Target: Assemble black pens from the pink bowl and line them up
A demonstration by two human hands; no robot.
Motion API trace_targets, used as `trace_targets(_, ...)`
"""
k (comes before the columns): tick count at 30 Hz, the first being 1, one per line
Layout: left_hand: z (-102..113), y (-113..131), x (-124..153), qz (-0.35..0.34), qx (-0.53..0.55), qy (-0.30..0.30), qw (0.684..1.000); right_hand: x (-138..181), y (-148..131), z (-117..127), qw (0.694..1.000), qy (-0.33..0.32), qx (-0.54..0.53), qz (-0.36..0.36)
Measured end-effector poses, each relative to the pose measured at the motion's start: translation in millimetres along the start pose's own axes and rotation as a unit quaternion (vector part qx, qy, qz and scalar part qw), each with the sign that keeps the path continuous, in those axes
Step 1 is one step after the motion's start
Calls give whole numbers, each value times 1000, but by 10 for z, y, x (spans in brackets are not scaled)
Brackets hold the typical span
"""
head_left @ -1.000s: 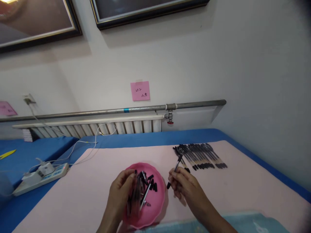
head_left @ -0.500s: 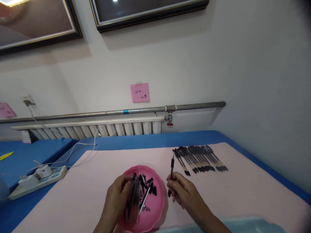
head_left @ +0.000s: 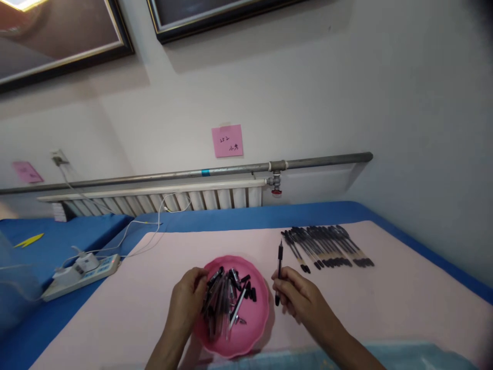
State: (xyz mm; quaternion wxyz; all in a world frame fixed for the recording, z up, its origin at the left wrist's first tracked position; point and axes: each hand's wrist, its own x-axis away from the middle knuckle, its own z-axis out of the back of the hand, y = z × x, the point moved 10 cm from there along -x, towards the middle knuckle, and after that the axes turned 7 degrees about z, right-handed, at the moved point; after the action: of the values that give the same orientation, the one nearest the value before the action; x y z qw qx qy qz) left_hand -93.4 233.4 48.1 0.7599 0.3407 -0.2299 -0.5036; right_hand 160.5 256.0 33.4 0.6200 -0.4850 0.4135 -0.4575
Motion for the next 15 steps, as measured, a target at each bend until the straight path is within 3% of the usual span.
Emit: trace_targets(15,-111,93,58,-18,-89,-24,996,-7,31,-12,1000,-8,-11,-6)
